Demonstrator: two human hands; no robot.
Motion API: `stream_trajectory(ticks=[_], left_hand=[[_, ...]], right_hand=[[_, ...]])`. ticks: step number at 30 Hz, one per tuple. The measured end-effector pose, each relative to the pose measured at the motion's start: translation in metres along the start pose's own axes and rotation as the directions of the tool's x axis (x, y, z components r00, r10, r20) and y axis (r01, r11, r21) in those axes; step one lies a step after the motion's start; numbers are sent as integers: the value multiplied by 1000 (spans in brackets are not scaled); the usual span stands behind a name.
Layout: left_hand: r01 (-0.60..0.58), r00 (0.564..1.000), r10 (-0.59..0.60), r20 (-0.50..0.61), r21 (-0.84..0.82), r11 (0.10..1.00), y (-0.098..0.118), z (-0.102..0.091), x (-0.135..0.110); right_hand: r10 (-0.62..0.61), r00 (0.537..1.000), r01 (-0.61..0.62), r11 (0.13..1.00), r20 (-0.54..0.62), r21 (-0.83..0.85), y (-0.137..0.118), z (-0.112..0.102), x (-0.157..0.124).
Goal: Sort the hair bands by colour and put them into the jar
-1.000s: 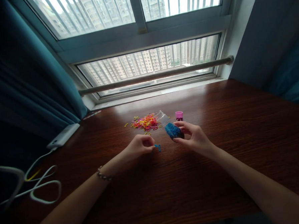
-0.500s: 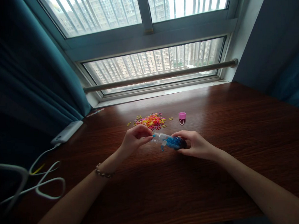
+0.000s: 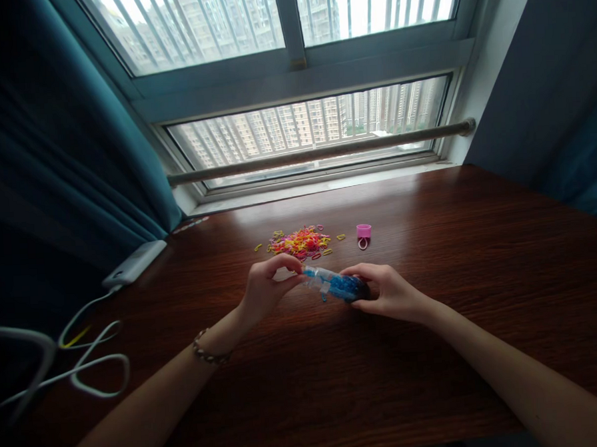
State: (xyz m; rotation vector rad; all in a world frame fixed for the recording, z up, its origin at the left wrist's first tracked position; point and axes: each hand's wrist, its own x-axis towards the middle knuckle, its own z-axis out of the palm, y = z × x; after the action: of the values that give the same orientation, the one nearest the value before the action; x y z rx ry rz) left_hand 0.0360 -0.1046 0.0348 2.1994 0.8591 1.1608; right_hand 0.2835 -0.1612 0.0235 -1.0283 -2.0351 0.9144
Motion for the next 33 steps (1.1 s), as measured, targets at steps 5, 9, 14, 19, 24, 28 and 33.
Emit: stream_trajectory(ticks=[5,9,14,19,24,28,33], left_hand=[[-84,996,85,-7,27,996,1,-2,2],[-84,992,88,-94,41,996,-2,0,2],[-127,990,119,77,113,986,-16,10,-2],[-403,824,229,519,253,879,-25,19,-9],[-484,767,215,605,324,813,-27,21,-13],[-289,885,147,441,274,917,-28,21,-13],[78,997,-78,24,-15,997,-31,19,-8]], right_hand=[[5,1000,-5,1000,-25,2,0,0,0],[27,996,-23,999,-85,48,5,1,0],[90,975,-57,985,-202,165,13,1,-1],[117,962,-66,976,-247,206,17,1,-1],[107,961,-57,978,-255,198,15,1,0],[104,965,-68,986,-239,155,14,-4,1],[121,972,-115,992,-203,41,12,-18,2]])
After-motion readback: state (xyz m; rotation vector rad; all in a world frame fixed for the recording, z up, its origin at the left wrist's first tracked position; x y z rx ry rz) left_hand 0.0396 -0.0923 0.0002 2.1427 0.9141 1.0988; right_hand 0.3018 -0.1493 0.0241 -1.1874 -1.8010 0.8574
